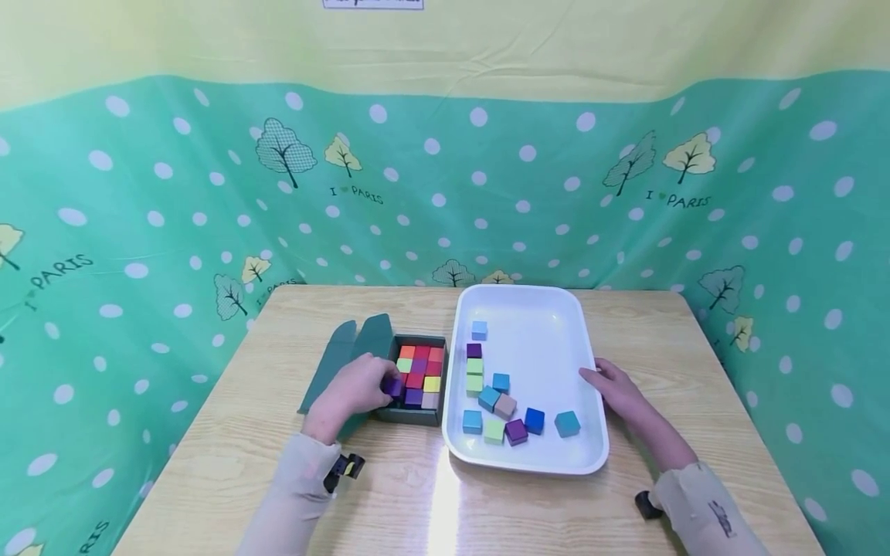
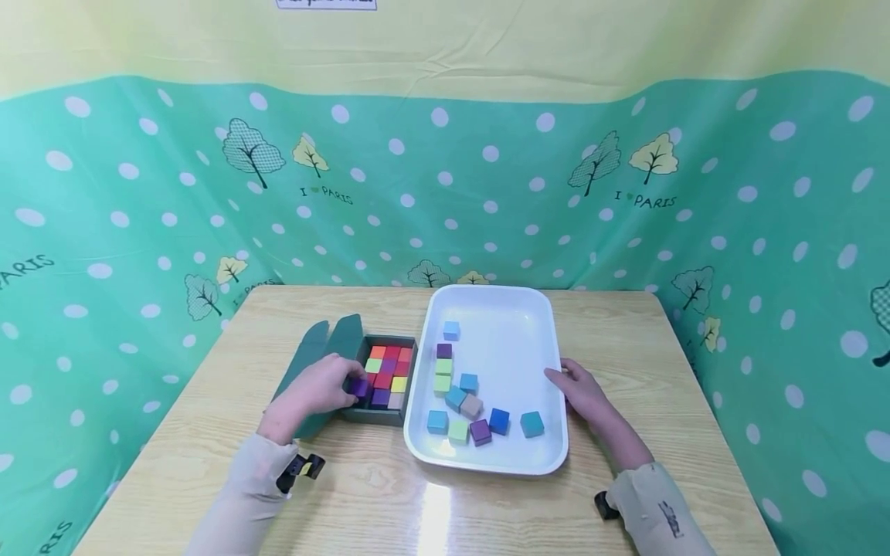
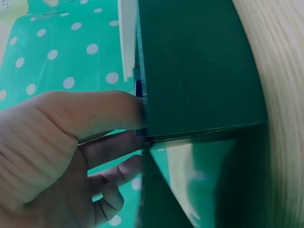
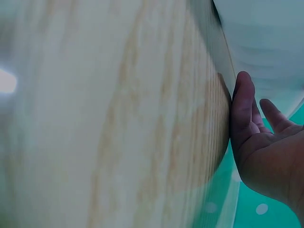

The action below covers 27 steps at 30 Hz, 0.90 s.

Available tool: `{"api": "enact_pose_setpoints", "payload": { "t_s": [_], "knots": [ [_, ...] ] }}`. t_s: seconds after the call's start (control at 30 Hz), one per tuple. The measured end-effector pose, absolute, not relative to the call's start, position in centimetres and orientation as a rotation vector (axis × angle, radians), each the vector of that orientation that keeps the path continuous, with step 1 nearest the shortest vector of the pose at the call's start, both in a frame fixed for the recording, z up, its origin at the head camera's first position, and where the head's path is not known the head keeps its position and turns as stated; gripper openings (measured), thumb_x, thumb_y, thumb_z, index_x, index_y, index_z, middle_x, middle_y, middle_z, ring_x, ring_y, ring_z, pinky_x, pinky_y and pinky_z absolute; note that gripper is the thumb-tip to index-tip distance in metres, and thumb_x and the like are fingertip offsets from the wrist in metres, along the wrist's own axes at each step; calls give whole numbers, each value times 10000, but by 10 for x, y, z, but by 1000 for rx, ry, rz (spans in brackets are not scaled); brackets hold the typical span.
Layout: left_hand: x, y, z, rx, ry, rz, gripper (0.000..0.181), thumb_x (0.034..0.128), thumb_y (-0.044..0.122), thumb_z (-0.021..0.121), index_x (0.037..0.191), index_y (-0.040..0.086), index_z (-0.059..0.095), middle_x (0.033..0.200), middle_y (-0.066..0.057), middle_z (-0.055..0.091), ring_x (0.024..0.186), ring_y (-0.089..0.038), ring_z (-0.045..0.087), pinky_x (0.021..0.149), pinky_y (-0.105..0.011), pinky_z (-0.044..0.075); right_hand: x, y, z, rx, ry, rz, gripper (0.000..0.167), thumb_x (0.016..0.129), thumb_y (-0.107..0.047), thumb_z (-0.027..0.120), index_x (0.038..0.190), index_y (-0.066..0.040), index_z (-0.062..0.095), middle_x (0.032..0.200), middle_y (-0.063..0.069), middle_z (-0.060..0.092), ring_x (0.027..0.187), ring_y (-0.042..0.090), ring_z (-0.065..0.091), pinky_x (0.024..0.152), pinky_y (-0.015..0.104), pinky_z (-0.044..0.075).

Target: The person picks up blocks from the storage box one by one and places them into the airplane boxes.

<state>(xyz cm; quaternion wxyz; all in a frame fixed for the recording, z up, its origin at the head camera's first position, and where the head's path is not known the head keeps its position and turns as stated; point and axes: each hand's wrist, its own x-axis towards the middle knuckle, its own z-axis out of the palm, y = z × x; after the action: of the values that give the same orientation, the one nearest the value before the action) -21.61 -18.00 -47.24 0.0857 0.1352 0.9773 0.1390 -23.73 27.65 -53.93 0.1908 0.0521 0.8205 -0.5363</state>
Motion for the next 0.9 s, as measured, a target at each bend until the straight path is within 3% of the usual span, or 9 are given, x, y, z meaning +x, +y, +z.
{"api": "enact_pose_setpoints", "payload": {
  "t_s": [0.27, 0.57, 0.9],
  "knots": [
    [-218, -179, -485, 450, 2957, 311, 309, 700, 170, 881, 978, 162, 747, 936, 35, 654, 904, -176, 509, 761, -359, 498, -239, 277, -541, 146, 2300, -1509, 782, 959, -569, 481, 1515, -63, 266, 1323, 222, 525, 1180, 339, 546, 990, 482, 418],
    [-221, -170, -488, 477, 2948, 217, 305, 671, 134, 893, 938, 148, 744, 841, 37, 650, 764, -134, 552, 723, -345, 504, -239, 276, -542, 167, 2284, -1521, 790, 957, -578, 475, 1522, -72, 255, 1387, 232, 471, 1255, 370, 483, 1041, 509, 356],
    [-224, -164, -492, 471, 2992, 140, 277, 666, 61, 864, 840, 156, 672, 778, 26, 589, 719, -176, 499, 695, -363, 484, -239, 276, -543, 170, 2285, -1526, 803, 950, -591, 477, 1516, -61, 266, 1384, 237, 476, 1253, 375, 486, 1029, 510, 371]
  ]
}}
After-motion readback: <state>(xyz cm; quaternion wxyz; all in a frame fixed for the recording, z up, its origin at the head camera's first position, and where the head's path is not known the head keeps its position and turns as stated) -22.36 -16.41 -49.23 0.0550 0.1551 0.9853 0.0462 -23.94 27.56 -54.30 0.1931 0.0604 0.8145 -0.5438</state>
